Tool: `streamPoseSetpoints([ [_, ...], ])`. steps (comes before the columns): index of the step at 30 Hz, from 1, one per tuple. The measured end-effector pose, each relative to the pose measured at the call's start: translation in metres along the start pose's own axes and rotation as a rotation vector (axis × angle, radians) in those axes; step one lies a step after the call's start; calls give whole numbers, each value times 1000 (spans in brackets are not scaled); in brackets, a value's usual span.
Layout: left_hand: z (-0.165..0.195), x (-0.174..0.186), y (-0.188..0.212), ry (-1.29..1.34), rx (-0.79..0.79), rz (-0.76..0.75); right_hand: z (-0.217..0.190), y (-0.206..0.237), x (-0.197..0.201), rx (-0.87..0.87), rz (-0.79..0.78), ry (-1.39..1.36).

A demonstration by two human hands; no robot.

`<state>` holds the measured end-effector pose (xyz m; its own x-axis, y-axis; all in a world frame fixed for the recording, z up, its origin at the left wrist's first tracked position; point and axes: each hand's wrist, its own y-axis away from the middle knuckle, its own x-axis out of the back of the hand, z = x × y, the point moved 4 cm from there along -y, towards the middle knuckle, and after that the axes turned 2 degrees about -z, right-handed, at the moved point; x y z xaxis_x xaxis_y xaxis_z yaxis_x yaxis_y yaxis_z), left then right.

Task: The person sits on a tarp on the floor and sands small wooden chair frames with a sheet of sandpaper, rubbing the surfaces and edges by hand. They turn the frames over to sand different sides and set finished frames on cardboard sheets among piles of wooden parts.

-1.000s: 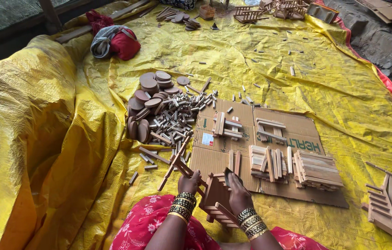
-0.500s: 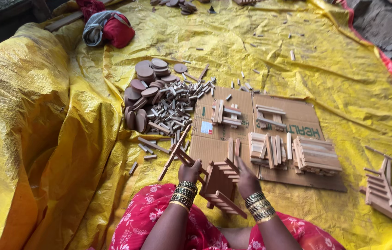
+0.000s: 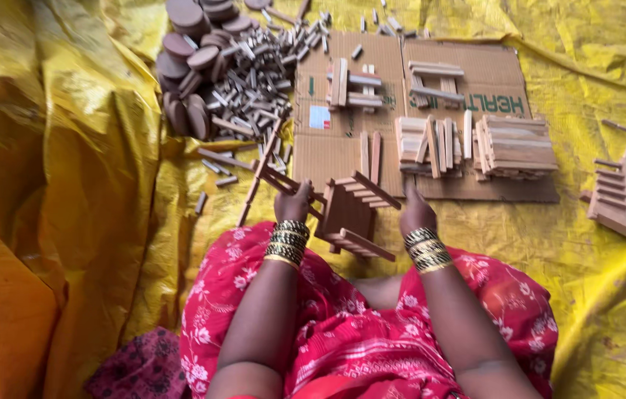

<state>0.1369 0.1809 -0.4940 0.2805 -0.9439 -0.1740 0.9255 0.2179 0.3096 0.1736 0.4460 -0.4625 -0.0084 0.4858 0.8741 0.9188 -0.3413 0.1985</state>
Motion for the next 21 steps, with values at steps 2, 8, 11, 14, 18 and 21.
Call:
streamPoseSetpoints([
  [2,-2,-1,0,21,-5,-6,-38,8,1,429,187,-50],
  [8,-7,7,-1,21,-11,1,-61,16,-26,552,208,87],
  [11,-8,9,-2,5,-10,7,-9,4,-33,-17,-207,170],
  [14,-9,9,-4,-7,-1,21,13,1,-18,-17,-212,281],
  [18,-14,7,-7,117,0,-7,-16,10,-14,376,145,45],
  [21,-18,10,-7,39,48,9,-48,21,-34,667,250,14],
])
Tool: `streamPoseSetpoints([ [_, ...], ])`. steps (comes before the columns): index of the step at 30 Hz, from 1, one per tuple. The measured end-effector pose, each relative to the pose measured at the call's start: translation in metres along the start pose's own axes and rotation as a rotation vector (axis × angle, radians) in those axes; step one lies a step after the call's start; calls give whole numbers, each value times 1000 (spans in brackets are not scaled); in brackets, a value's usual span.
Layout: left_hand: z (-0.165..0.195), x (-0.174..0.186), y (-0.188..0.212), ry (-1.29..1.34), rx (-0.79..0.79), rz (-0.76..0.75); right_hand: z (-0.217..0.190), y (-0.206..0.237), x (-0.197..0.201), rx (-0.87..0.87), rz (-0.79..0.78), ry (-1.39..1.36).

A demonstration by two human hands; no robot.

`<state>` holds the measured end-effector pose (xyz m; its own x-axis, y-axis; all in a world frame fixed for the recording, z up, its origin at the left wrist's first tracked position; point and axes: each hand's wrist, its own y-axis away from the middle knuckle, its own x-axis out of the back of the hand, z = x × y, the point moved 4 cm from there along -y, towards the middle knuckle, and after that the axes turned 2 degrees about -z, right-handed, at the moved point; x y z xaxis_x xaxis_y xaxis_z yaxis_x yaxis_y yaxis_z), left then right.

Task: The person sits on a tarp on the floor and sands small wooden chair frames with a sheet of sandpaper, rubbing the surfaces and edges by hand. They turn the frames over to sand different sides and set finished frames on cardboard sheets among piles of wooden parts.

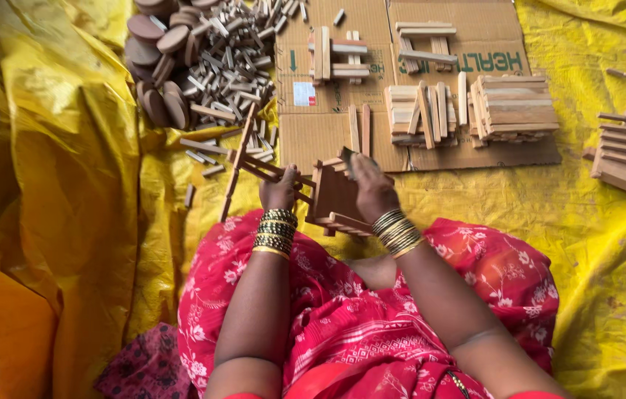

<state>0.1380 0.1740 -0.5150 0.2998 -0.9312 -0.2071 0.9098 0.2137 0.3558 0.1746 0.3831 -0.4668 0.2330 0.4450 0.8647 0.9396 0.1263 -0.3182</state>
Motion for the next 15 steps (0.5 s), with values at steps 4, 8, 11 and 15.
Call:
streamPoseSetpoints([
  [4,4,2,-2,-34,-14,20,3,-4,-14,-3,34,66],
  [8,10,-2,-7,-152,15,-3,54,1,-13,-429,-320,76],
  [11,13,-7,-11,-131,-26,-5,70,2,-3,-676,-604,137],
  [15,13,-17,-16,46,-38,-30,41,-26,-1,-571,-434,45],
])
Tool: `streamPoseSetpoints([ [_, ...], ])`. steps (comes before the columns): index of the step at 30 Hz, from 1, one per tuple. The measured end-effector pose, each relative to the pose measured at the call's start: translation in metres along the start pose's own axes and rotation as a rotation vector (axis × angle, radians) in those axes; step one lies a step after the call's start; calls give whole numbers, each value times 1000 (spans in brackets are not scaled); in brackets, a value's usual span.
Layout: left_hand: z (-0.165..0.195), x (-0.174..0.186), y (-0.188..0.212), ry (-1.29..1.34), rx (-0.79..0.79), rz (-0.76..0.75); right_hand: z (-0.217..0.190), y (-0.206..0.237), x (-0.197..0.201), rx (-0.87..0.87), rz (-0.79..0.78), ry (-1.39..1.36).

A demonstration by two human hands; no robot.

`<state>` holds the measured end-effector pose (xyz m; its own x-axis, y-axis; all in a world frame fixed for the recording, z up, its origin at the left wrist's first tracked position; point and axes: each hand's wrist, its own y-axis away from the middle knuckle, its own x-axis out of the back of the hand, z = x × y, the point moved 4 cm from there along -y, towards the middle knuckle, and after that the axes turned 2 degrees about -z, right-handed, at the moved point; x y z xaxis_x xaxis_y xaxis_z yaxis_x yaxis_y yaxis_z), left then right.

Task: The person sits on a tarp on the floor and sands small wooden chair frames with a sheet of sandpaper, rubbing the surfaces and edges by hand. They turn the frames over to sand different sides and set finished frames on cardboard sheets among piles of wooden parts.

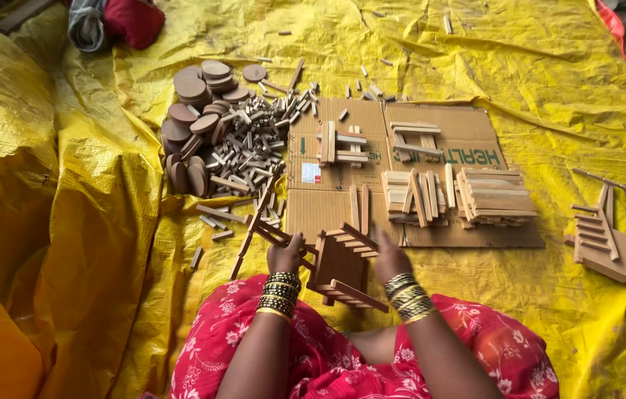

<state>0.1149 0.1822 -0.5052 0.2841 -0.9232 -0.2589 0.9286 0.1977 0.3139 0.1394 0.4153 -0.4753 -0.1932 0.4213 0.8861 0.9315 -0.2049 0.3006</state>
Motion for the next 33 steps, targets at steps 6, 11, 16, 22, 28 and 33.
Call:
streamPoseSetpoints([
  [6,-4,3,-3,53,60,25,-42,13,-18,657,629,127],
  [11,-4,3,-3,63,97,38,8,-5,-35,176,195,35],
  [16,4,1,2,-70,54,27,46,-1,-12,-153,-63,141],
  [22,3,-4,2,-37,46,32,-30,11,12,572,502,-5],
  [28,-3,5,1,-118,89,21,-25,7,-17,232,160,-29],
  [33,-8,17,7,-163,82,46,41,17,-15,-139,-116,229],
])
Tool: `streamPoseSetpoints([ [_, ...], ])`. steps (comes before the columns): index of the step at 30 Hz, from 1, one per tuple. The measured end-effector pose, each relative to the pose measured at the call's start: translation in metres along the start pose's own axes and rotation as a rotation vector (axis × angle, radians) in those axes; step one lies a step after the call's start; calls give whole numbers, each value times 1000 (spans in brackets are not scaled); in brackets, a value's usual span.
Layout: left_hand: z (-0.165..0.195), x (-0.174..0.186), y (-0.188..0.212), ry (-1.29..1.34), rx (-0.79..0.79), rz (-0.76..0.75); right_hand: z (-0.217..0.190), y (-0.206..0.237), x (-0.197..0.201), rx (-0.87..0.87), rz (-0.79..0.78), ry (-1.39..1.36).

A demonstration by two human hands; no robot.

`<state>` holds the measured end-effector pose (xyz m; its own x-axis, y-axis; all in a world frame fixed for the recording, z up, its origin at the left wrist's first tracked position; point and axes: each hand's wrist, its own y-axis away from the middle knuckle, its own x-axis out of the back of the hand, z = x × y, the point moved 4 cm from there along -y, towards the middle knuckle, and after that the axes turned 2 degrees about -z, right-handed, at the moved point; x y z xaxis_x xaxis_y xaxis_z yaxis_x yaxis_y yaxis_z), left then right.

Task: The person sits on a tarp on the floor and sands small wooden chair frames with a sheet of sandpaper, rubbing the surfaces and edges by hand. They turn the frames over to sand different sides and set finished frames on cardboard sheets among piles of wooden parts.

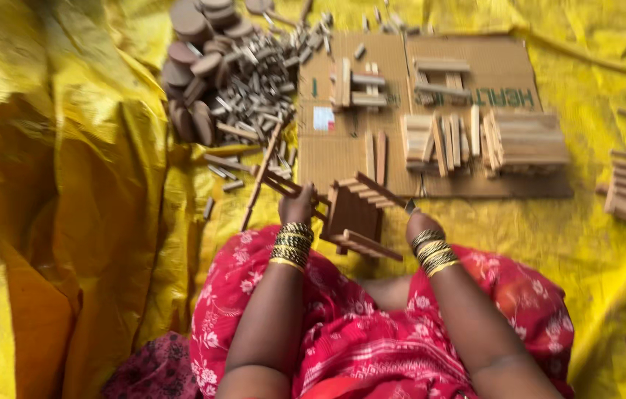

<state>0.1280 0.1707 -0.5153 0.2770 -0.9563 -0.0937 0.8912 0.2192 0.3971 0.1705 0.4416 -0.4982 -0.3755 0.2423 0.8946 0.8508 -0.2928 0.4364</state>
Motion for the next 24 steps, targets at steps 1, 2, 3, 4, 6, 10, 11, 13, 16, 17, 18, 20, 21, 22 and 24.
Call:
streamPoseSetpoints([
  [1,-1,-1,0,68,-9,-5,1,4,3,60,90,-84],
  [2,-1,-2,0,139,-22,-10,0,10,8,121,185,-167],
  [3,-1,-4,0,213,-34,-12,-6,14,12,186,281,-246],
  [4,-2,-5,1,214,-8,-10,-20,19,18,347,408,-286],
  [6,-5,-4,1,204,41,-2,-50,30,19,569,540,-253],
  [10,-3,2,0,123,1,-13,-76,33,20,651,743,7],
  [11,-4,3,-1,149,16,-9,-68,22,16,512,528,-18],
  [13,-6,4,-4,172,23,-8,-39,4,1,234,92,-61],
  [16,-9,3,-11,178,0,-10,9,-7,1,264,39,154],
  [17,-11,2,-12,192,1,-6,25,-12,1,213,-27,152],
  [18,-11,1,-14,206,3,-2,35,-15,4,190,-16,133],
  [20,-12,-2,-17,241,-8,-7,40,-19,12,240,146,42],
  [21,-12,-4,-18,260,-13,-6,36,-18,16,325,269,-24],
  [22,-14,-6,-19,226,1,-2,29,-16,18,413,368,-96],
  [24,-16,-8,-20,157,30,10,16,-10,15,553,470,-229],
])
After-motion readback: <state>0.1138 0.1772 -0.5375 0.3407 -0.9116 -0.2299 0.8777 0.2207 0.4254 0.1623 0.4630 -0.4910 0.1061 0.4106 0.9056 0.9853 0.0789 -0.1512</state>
